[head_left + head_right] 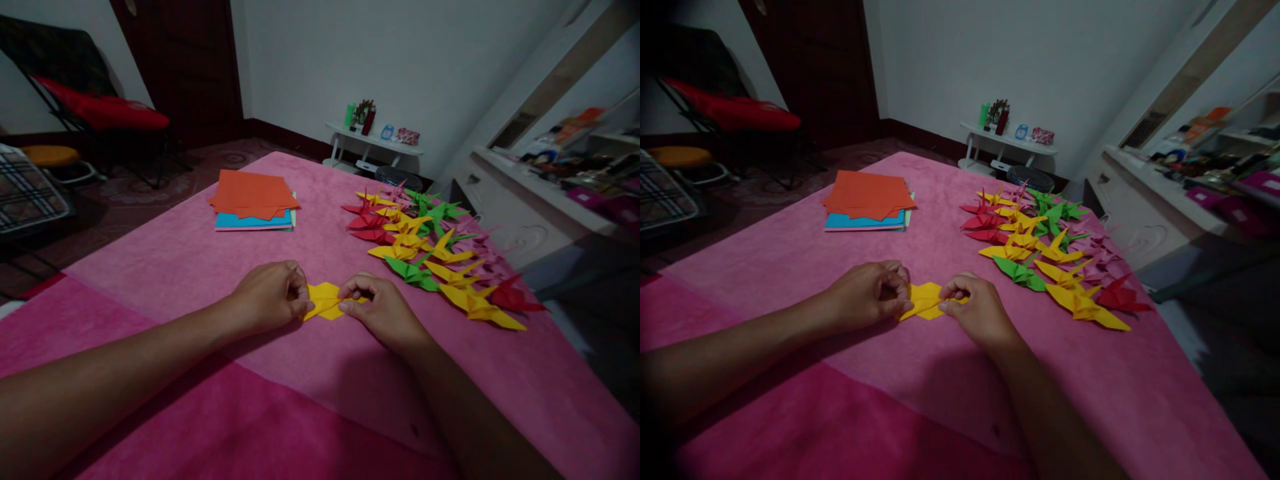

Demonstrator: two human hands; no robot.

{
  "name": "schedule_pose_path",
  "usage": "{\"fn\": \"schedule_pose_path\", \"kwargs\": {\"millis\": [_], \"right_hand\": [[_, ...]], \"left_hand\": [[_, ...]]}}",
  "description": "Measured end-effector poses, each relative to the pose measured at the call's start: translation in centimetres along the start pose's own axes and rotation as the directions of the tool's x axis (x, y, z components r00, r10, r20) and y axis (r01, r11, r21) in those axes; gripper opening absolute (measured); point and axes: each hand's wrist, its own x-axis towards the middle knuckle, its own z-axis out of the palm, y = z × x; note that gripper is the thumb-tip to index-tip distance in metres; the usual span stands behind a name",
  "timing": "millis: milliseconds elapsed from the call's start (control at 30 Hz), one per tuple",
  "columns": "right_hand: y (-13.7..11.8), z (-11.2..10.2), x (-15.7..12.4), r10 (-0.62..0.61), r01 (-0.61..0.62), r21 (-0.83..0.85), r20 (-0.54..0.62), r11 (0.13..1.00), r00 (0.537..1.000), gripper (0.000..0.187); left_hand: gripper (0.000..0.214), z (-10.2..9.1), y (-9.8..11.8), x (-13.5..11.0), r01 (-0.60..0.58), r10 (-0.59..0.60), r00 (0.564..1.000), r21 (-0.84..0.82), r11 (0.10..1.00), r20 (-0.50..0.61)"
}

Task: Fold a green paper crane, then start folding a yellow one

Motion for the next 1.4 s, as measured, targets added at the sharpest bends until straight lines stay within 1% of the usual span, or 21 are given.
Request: {"fn": "schedule_pose_path", "kwargs": {"millis": [67,200,300,467,567,767,933,1033,1233,1333,1400], "right_hand": [[0.1,-0.3,0.0,0.001,-0.001,0.009,0.004,1.000,1.000,0.011],[0.3,-0.2,-0.1,-0.003,0.003,0.007,0.008,1.000,1.000,0.008],[0.3,0.0,0.0,-0.018,0.018,-0.031,0.001,0.999,1.000,0.007],[0.3,0.4,0.1,-0.048,0.043,-0.155,-0.025,0.987,0.999,0.009],[0.1,0.6,0.1,-0.043,0.033,-0.243,-0.036,0.970,0.998,0.010],[-1.0,0.8,0.2,-0.002,-0.025,-0.444,-0.062,0.896,0.998,0.011],[-1.4,0.7,0.7,0.038,-0.068,-0.542,-0.067,0.838,0.997,0.005],[-1.3,0.4,1.1,0.065,-0.088,-0.516,-0.063,0.852,0.996,0.008],[-0.6,0.3,1.0,0.049,-0.054,-0.389,-0.022,0.920,0.999,0.008],[-0.3,0.7,0.5,-0.037,0.030,-0.276,-0.020,0.961,0.999,0.011],[-0.1,1.1,0.2,-0.100,0.092,-0.215,-0.026,0.972,0.995,0.016]], "left_hand": [[0.014,0.0,0.0,0.0,0.015,-0.015,1.000,0.005,1.000,0.001],[0.014,0.1,0.0,0.0,0.006,-0.006,1.000,-0.001,1.000,0.009],[0.014,0.1,0.0,0.0,-0.002,0.002,1.000,-0.006,1.000,0.004],[0.015,0.2,-0.4,0.0,-0.012,0.013,1.000,-0.018,1.000,0.004],[0.013,0.3,-0.5,0.1,0.001,-0.001,1.000,-0.024,1.000,0.003],[0.010,0.3,-0.2,0.0,0.024,-0.024,1.000,-0.006,1.000,-0.002],[0.010,0.2,0.1,-0.1,0.022,-0.021,1.000,0.015,1.000,-0.021],[0.010,0.3,0.1,-0.1,0.025,-0.025,0.999,0.008,1.000,-0.025],[0.010,0.2,0.0,0.0,-0.010,0.009,1.000,-0.015,1.000,-0.026],[0.009,0.3,0.0,0.0,-0.009,0.008,1.000,-0.020,1.000,-0.029],[0.008,0.4,-0.1,0.0,-0.003,0.003,0.999,-0.019,1.000,-0.043]]}}
